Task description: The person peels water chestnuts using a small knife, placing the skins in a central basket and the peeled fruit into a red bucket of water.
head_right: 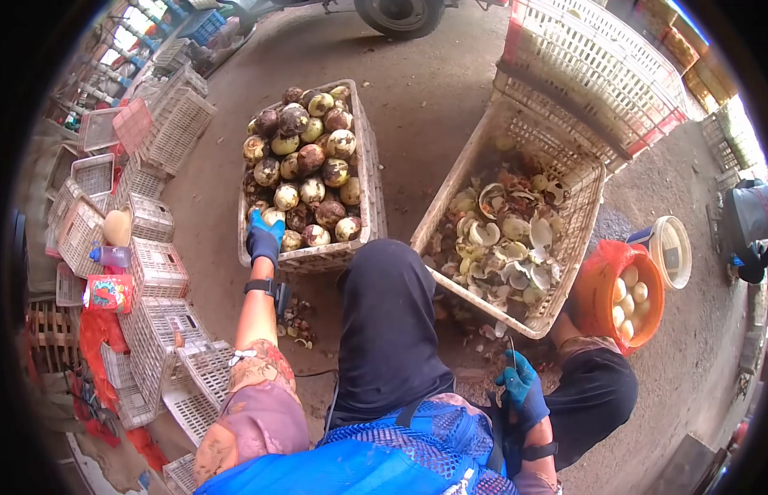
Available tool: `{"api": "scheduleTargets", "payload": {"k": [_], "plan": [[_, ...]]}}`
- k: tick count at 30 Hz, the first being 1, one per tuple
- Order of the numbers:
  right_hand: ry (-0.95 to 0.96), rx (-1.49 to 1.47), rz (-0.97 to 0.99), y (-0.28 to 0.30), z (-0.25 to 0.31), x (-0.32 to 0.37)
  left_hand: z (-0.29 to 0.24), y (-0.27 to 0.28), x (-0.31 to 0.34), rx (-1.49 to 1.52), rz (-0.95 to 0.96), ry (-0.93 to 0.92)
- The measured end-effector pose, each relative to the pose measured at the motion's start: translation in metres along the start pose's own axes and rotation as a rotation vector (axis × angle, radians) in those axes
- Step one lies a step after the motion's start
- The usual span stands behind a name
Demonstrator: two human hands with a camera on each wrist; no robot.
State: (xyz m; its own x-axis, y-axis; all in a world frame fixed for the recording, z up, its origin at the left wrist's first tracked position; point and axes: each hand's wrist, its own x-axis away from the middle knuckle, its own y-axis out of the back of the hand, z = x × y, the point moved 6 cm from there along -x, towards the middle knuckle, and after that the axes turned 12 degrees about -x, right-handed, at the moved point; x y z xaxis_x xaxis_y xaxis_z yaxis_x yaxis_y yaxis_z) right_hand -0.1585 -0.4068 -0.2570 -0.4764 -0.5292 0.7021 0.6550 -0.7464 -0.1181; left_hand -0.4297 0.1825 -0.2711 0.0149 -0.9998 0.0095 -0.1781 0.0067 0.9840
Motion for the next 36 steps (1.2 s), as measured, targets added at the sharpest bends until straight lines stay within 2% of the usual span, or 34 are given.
{"api": "scheduleTargets", "payload": {"k": [2,3,4,5,6,7,8,11,12,13,15,17,20,23,25,26,27,31,32,33,36], "plan": [[0.012,0.05,-0.013,0.011,-0.01,-0.006,-0.041,0.022,0.018,-0.139,-0.374,-0.45],[0.022,0.071,-0.015,0.012,-0.015,-0.012,-0.052,0.022,0.013,-0.064,-0.264,-0.444],[0.11,0.096,0.037,0.006,-0.016,-0.022,-0.06,0.019,0.001,0.043,-0.247,-0.436],[0.224,0.121,-0.002,0.018,-0.014,-0.015,-0.092,-0.003,-0.011,-0.033,-0.112,-0.389],[0.191,0.248,-0.051,0.023,-0.002,0.012,-0.128,-0.029,-0.008,0.037,-0.153,-0.519],[0.108,0.089,-0.048,0.016,-0.012,0.009,-0.157,-0.004,0.015,-0.151,-0.062,-0.639],[0.028,-0.069,-0.058,0.01,-0.021,0.008,-0.17,-0.013,0.012,-0.18,-0.058,-0.713],[0.197,0.458,-0.12,0.01,-0.023,-0.026,-0.208,-0.029,0.013,-0.162,-0.086,-0.769],[0.351,0.517,-0.208,0.009,-0.024,-0.033,-0.218,-0.026,0.017,-0.138,-0.094,-0.767],[0.455,0.581,-0.215,0.006,-0.021,-0.041,-0.227,-0.021,0.023,-0.103,-0.093,-0.762],[0.261,0.485,-0.12,0.007,0.001,-0.027,-0.24,0.0,0.034,0.034,-0.071,-0.759],[0.145,0.468,-0.137,0.008,0.004,0.006,-0.243,0.01,0.05,0.349,0.062,-0.73],[0.331,0.521,-0.207,0.014,0.013,0.018,-0.252,0.042,0.092,0.85,0.34,-0.648],[0.522,0.366,-0.318,0.02,0.007,-0.003,-0.258,0.067,0.141,1.271,0.671,-0.55],[0.442,0.193,-0.29,0.02,0.019,-0.007,-0.258,0.078,0.171,1.48,0.888,-0.496],[0.396,0.111,-0.27,0.02,0.03,0.001,-0.257,0.081,0.185,1.551,0.986,-0.474],[0.445,0.13,-0.217,0.015,0.053,0.018,-0.255,0.085,0.199,1.601,1.087,-0.458],[0.685,0.141,-0.245,0.004,0.098,0.043,-0.254,0.084,0.253,1.681,1.436,-0.413],[0.976,0.172,-0.326,0.006,0.091,0.018,-0.26,0.081,0.271,1.68,1.508,-0.419],[1.092,0.212,-0.362,0.006,0.098,0.02,-0.256,0.079,0.283,1.646,1.555,-0.411],[0.877,-0.008,-0.138,-0.002,0.102,0.02,-0.263,0.067,0.36,1.587,1.666,-0.369]]}}
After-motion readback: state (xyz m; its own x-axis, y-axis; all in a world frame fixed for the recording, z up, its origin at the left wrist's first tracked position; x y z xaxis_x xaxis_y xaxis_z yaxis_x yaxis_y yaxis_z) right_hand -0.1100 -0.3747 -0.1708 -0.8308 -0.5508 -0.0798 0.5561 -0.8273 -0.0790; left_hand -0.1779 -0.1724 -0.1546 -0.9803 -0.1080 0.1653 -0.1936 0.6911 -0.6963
